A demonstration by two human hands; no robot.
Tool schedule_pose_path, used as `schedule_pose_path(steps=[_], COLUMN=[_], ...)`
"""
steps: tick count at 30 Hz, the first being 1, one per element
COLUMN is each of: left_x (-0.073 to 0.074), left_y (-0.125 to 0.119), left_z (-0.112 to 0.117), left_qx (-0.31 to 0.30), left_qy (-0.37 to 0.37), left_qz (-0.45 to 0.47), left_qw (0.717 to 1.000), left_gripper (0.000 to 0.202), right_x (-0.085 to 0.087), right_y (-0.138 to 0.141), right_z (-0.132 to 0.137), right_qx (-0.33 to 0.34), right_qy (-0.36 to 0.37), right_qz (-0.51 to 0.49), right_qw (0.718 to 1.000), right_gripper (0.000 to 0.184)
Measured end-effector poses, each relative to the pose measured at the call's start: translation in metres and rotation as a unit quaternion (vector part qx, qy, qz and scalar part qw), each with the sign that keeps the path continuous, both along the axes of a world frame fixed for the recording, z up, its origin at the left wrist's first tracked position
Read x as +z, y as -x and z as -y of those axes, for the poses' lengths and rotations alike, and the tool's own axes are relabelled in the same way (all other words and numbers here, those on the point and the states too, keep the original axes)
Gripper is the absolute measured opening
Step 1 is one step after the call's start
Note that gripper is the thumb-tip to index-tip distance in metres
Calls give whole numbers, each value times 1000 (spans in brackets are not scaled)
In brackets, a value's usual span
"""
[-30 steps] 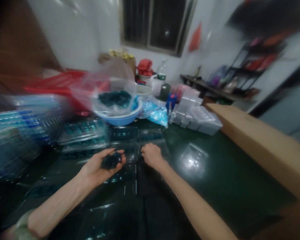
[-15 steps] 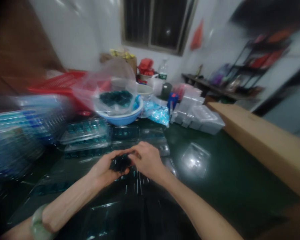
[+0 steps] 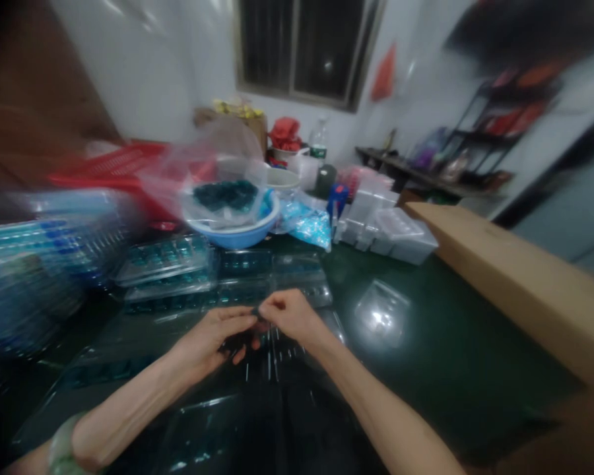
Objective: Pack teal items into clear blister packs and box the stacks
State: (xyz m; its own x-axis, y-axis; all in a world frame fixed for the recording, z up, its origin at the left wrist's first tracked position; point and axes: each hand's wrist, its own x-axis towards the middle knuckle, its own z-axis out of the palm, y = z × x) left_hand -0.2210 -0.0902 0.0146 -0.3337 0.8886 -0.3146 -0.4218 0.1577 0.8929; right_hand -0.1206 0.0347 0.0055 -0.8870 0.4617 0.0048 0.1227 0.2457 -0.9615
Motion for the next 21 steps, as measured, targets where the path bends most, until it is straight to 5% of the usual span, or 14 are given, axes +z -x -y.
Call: schedule_pose_path(steps=[4,13,17,21], left_x=[2,5,8,12], left_y=[-2,-5,-4,-5], left_z=[-1,1,0,-3], left_qx=[28,24,-35,-56], left_qy=[10,45,49,66], left_qz=[-96,-330,-286,-284], left_qw=[995,943,956,955], left_gripper=[18,9,13,16], right_x=[-1,-2,-2,1], right_y=[-4,-10,-14,-17], right_z=[6,8,1,-2], right_qx=[-16,-21,50,76], right_qy=[45,-46,-17,-161], right_qz=[-17,-18,7,8], right_qw=[999,999,999,984], right_gripper=[14,27,22,9])
